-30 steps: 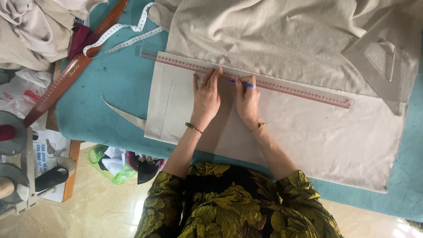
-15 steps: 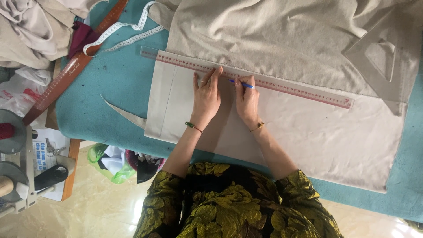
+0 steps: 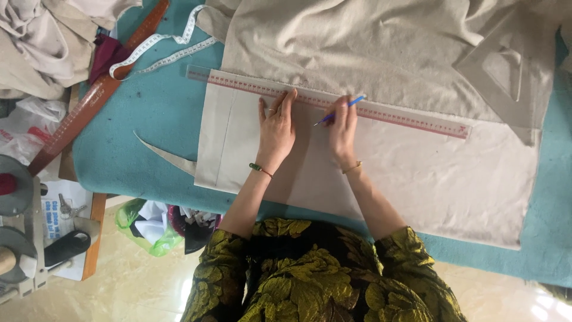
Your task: The person uses a set square and a long ruler to measure and mark lines on a piece of white fabric laid on a blue table. They draw straight lines with a blue pen along the edges of the rulers to create a pattern.
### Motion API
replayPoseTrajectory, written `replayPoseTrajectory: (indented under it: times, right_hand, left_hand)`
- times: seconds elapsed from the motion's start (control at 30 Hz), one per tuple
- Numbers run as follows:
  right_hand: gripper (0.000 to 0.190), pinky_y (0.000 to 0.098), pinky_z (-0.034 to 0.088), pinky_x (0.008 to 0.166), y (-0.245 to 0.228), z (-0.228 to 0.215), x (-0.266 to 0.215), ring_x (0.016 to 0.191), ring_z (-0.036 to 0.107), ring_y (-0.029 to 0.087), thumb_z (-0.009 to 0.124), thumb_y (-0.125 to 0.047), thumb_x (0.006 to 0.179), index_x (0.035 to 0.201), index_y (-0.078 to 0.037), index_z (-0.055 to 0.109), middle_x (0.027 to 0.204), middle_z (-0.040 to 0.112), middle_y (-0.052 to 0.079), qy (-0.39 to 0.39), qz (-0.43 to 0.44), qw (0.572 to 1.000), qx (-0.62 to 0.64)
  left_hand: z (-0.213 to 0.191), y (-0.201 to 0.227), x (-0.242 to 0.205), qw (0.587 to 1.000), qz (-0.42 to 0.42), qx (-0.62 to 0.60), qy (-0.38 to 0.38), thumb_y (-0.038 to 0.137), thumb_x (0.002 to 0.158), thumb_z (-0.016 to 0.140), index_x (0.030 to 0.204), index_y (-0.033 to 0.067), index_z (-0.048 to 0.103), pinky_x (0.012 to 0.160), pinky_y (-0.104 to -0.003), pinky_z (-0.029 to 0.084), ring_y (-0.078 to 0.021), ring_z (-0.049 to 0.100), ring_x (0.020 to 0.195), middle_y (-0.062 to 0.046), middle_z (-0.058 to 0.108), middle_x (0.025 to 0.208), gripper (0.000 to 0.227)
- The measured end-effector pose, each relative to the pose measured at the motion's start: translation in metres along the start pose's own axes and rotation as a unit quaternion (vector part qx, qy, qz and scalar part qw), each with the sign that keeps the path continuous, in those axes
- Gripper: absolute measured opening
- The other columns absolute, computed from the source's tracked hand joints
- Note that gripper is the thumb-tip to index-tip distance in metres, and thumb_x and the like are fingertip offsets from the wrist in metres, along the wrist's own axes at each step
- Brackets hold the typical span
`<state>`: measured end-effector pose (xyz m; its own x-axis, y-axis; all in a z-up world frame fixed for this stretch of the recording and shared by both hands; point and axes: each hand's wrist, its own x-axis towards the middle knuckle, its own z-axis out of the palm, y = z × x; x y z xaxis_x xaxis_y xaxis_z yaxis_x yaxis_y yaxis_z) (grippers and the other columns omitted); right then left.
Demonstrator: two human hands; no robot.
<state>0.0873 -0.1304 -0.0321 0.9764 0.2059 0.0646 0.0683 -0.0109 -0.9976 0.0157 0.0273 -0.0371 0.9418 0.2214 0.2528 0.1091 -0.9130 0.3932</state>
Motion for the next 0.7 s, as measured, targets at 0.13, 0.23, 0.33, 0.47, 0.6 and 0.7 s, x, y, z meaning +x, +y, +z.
replayPoseTrajectory:
  times: [0.13,0.23,0.33,0.47,0.6,0.7]
  right_hand:
    - [0.044,0.0221,0.041,0.047,-0.031,-0.019,-0.051,0.053,0.054,0.012,0.028,-0.037,0.114,0.089,-0.011,0.053,0.067,0.055,0.002,0.054,0.038,0.995,0.070]
    - [0.044,0.0246,0.045,0.052,-0.046,-0.043,-0.119,0.056,0.057,0.017,0.034,-0.033,0.115,0.087,-0.008,0.054,0.069,0.056,0.008,0.090,0.063,0.992,0.056]
    - [0.052,0.0319,0.051,0.061,-0.053,-0.074,-0.190,0.060,0.058,0.021,0.030,-0.028,0.117,0.086,0.001,0.061,0.075,0.058,0.014,0.146,0.077,0.986,-0.003]
    - [0.050,0.0307,0.049,0.062,-0.042,-0.109,-0.257,0.058,0.057,0.019,0.029,-0.025,0.119,0.088,-0.001,0.061,0.075,0.059,0.012,0.271,0.076,0.957,-0.072]
    - [0.039,0.0267,0.044,0.065,-0.082,-0.089,-0.286,0.067,0.049,0.013,0.029,-0.034,0.117,0.096,-0.009,0.051,0.084,0.057,0.005,0.360,0.124,0.924,-0.040]
    - [0.041,0.0264,0.044,0.062,-0.078,-0.064,-0.301,0.064,0.049,0.013,0.030,-0.033,0.116,0.093,-0.008,0.053,0.081,0.057,0.007,0.368,0.095,0.922,-0.079]
  left_hand:
    - [-0.001,-0.005,0.001,0.999,0.027,-0.025,0.012,0.006,0.092,0.065,0.154,0.0140,0.042,0.119,-0.064,0.022,-0.0202,0.053,0.139,-0.003,0.064,0.144,0.066]
    - [-0.013,-0.008,0.012,0.997,0.069,-0.033,0.010,0.015,0.095,0.062,0.155,0.0121,0.041,0.119,-0.063,0.021,-0.0236,0.053,0.139,-0.008,0.066,0.141,0.063]
    - [-0.029,-0.013,0.037,0.993,0.083,-0.068,-0.049,0.022,0.092,0.077,0.147,0.0149,0.050,0.113,-0.066,0.028,-0.0321,0.055,0.129,-0.011,0.063,0.136,0.062]
    - [-0.018,-0.034,0.077,0.985,0.131,-0.082,-0.083,0.034,0.073,0.092,0.109,0.0195,0.065,0.094,-0.054,0.044,-0.0310,0.057,0.107,-0.001,0.058,0.114,0.047]
    - [-0.018,-0.045,0.097,0.969,0.223,-0.062,-0.086,0.034,0.070,0.096,0.096,0.0160,0.060,0.084,-0.043,0.040,-0.0287,0.057,0.092,-0.004,0.059,0.097,0.048]
    - [-0.008,-0.055,0.103,0.962,0.245,-0.090,-0.081,0.035,0.075,0.097,0.092,0.0148,0.060,0.082,-0.042,0.039,-0.0263,0.056,0.090,-0.001,0.059,0.094,0.046]
